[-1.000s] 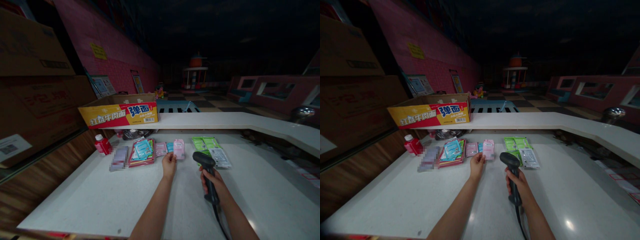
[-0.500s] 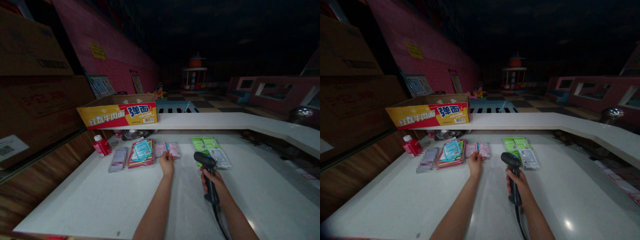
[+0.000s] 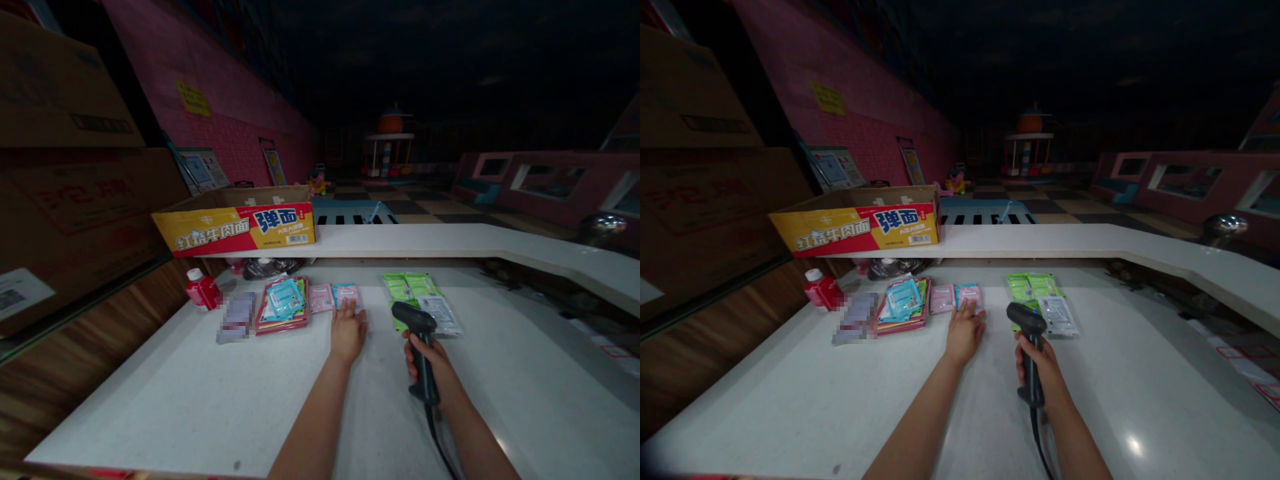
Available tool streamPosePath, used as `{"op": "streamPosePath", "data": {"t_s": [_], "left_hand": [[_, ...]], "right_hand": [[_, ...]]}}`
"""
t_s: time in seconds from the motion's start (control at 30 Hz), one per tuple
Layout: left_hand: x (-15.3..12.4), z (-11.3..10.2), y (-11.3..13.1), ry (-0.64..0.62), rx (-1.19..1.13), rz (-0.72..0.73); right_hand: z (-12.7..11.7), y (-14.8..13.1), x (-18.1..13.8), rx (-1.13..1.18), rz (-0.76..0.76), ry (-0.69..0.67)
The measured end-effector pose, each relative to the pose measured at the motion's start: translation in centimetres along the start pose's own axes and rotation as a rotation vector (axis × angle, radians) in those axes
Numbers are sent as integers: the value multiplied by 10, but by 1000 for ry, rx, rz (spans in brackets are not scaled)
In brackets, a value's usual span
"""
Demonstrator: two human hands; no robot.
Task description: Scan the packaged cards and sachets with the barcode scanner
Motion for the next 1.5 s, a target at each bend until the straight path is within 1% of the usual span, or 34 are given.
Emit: {"op": "streamPosePath", "data": {"t_s": [0.17,0.23,0.4,0.5,0.63,0.73,0.83,0.97,1.1,1.2,1.27,1.37,1.5], "left_hand": [[0,3,-1,-31,66,-72],[0,3,-1,-37,71,-97],[1,4,-1,-17,80,-129],[2,3,-1,-11,79,-122],[1,1,-1,7,79,-103],[1,-1,-2,49,90,-77],[2,-4,-2,97,93,-40],[3,-10,2,157,53,48],[0,-12,18,152,-22,96],[2,-7,37,132,-104,113],[6,-2,54,116,-171,134],[17,8,80,93,-259,157],[36,18,113,37,-280,101]], "right_hand": [[-5,-3,0,56,23,118],[-5,-4,0,67,23,141],[-6,0,2,36,45,158],[-6,3,5,5,42,173],[-4,0,7,31,30,149],[-9,-12,7,69,-20,205],[-20,-34,5,93,-100,275],[-41,-64,3,100,-139,290],[-67,-81,2,56,-57,143],[-89,-81,0,9,9,15],[-103,-78,-1,13,11,-6],[-117,-72,-2,84,-24,-42],[-124,-65,-1,178,-62,-34]]}}
Point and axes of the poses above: each hand's wrist, its own x-axis towards the middle knuckle, its own z-axis out of the palm, y = z × x, the point moved 4 cm from there along x, towards the middle knuckle, and after that the axes turned 6 degrees about -y, right-handed, at the moved point
